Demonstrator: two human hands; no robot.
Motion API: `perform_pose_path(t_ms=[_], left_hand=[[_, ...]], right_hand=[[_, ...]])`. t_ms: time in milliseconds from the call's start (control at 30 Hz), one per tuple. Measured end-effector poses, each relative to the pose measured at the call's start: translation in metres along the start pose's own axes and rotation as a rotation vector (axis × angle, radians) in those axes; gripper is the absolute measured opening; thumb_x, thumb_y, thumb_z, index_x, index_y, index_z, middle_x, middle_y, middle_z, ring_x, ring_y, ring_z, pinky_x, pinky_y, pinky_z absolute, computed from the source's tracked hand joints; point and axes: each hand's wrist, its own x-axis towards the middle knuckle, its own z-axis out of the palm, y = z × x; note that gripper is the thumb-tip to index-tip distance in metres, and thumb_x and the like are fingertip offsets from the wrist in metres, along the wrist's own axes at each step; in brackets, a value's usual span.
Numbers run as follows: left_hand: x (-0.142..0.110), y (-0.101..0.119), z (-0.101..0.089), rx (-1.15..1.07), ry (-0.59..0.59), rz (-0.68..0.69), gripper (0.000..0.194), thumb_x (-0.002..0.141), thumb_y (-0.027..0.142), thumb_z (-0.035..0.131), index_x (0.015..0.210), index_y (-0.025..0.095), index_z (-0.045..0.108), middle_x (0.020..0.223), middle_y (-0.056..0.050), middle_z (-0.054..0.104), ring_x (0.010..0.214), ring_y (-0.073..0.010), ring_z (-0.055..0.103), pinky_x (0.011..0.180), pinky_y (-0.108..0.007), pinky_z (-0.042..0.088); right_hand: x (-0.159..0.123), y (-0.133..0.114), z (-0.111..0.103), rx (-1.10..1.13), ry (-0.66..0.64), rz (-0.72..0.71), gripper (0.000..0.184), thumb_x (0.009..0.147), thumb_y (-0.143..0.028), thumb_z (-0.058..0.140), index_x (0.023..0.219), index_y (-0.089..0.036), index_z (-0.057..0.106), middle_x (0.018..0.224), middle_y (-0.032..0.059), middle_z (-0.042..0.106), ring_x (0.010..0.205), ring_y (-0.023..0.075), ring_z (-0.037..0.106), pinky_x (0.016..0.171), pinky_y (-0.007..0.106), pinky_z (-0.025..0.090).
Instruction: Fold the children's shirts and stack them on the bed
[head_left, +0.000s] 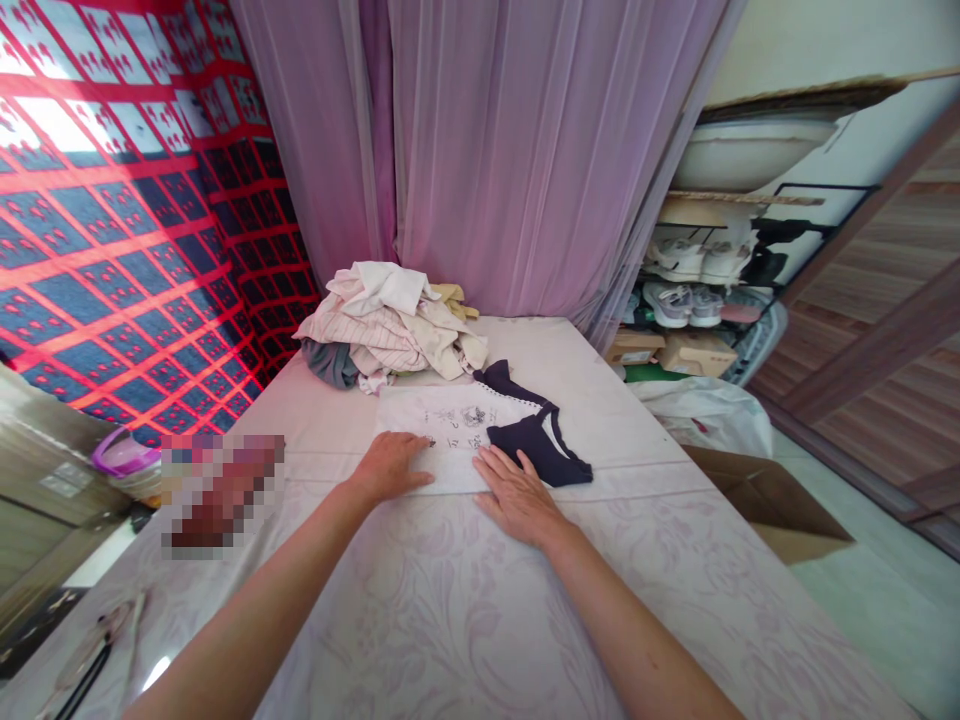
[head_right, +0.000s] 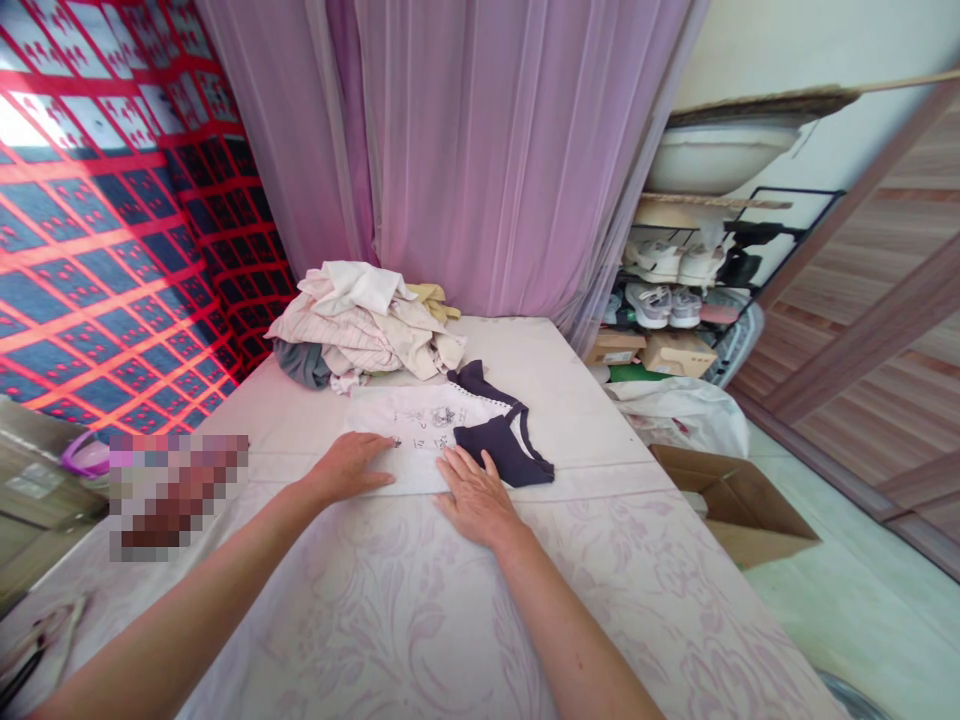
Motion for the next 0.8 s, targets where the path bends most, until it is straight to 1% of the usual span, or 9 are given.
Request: perform_pose_path(t_ms=[133, 200, 267, 367, 467, 533, 600, 700, 800], left_hand=[[0.005, 0.0, -0.007, 0.048, -0.06, -0.031, 0.055, 0.074, 0.057, 0.057, 0.119, 0.026, 0.059, 0.112, -0.01, 0.063, 0.105, -0.0284, 0.057, 0.09, -0.04, 0.04], [0.007, -0.001, -0.008, 0.042, -0.071, -0.042, 0.056, 0.073, 0.058, 0.058, 0.118, 0.025, 0.059, 0.114, -0.01, 0.062, 0.107, -0.0291, 0.056, 0.09, -0.041, 0.04], [0.006, 0.0, -0.007, 0.029, -0.057, -0.05, 0.062, 0.073, 0.057, 0.058, 0.125, 0.026, 0.053, 0.125, -0.01, 0.057, 0.115, -0.0294, 0.051, 0.095, -0.042, 0.038], [-0.003, 0.003, 0.0, 0.019, -0.005, 0.012, 0.066, 0.08, 0.057, 0.05, 0.138, 0.027, 0.038, 0.146, -0.008, 0.038, 0.133, -0.0278, 0.034, 0.107, -0.045, 0.026], [-0.014, 0.01, 0.012, 0.011, -0.016, 0.124, 0.063, 0.088, 0.06, 0.033, 0.143, 0.028, 0.03, 0.153, -0.006, 0.025, 0.14, -0.026, 0.02, 0.112, -0.047, 0.015], [-0.019, 0.013, 0.02, 0.017, -0.037, 0.146, 0.066, 0.089, 0.064, 0.026, 0.144, 0.028, 0.029, 0.153, -0.007, 0.023, 0.141, -0.0268, 0.018, 0.112, -0.049, 0.014], [-0.021, 0.014, 0.025, 0.03, -0.03, 0.139, 0.069, 0.087, 0.066, 0.025, 0.144, 0.028, 0.029, 0.154, -0.008, 0.021, 0.141, -0.0283, 0.017, 0.111, -0.049, 0.014], [-0.023, 0.014, 0.03, 0.05, 0.032, 0.113, 0.07, 0.086, 0.068, 0.028, 0.144, 0.028, 0.03, 0.154, -0.009, 0.019, 0.141, -0.0298, 0.015, 0.111, -0.05, 0.014], [-0.024, 0.012, 0.034, 0.057, 0.089, 0.084, 0.069, 0.087, 0.066, 0.028, 0.144, 0.028, 0.03, 0.153, -0.007, 0.024, 0.141, -0.0285, 0.017, 0.112, -0.05, 0.014]], right_hand=[[0.0, -0.001, 0.0, 0.003, 0.005, 0.003, 0.06, 0.092, -0.05, 0.029, 0.145, -0.023, 0.027, 0.153, 0.005, 0.022, 0.141, 0.0205, 0.013, 0.113, 0.048, 0.003], [-0.001, -0.001, 0.0, -0.001, 0.01, 0.0, 0.059, 0.092, -0.05, 0.029, 0.145, -0.023, 0.028, 0.153, 0.0052, 0.022, 0.141, 0.0205, 0.013, 0.113, 0.048, 0.003], [-0.001, 0.0, 0.001, -0.005, 0.012, -0.001, 0.059, 0.092, -0.05, 0.028, 0.144, -0.023, 0.028, 0.153, 0.0052, 0.022, 0.141, 0.0206, 0.013, 0.113, 0.049, 0.004], [-0.001, 0.0, 0.001, -0.002, 0.015, 0.0, 0.06, 0.092, -0.051, 0.028, 0.145, -0.023, 0.028, 0.153, 0.0049, 0.022, 0.141, 0.0208, 0.013, 0.113, 0.049, 0.004], [0.0, 0.0, 0.001, 0.004, 0.019, 0.002, 0.06, 0.092, -0.052, 0.028, 0.144, -0.023, 0.028, 0.153, 0.0047, 0.022, 0.14, 0.0208, 0.013, 0.112, 0.05, 0.004], [0.0, -0.001, 0.002, 0.005, 0.027, 0.0, 0.06, 0.092, -0.052, 0.027, 0.144, -0.023, 0.028, 0.153, 0.0045, 0.022, 0.14, 0.0203, 0.013, 0.113, 0.049, 0.004], [0.0, -0.001, 0.002, 0.004, 0.034, -0.003, 0.06, 0.092, -0.051, 0.028, 0.144, -0.023, 0.028, 0.153, 0.0046, 0.023, 0.14, 0.0198, 0.014, 0.113, 0.049, 0.005], [-0.002, -0.001, 0.003, -0.009, 0.058, 0.01, 0.059, 0.092, -0.052, 0.029, 0.144, -0.024, 0.03, 0.153, 0.0048, 0.022, 0.14, 0.0205, 0.014, 0.113, 0.049, 0.004], [-0.004, 0.0, 0.004, -0.022, 0.087, 0.058, 0.06, 0.091, -0.053, 0.028, 0.144, -0.024, 0.029, 0.154, 0.0048, 0.019, 0.141, 0.022, 0.012, 0.112, 0.05, 0.001]])
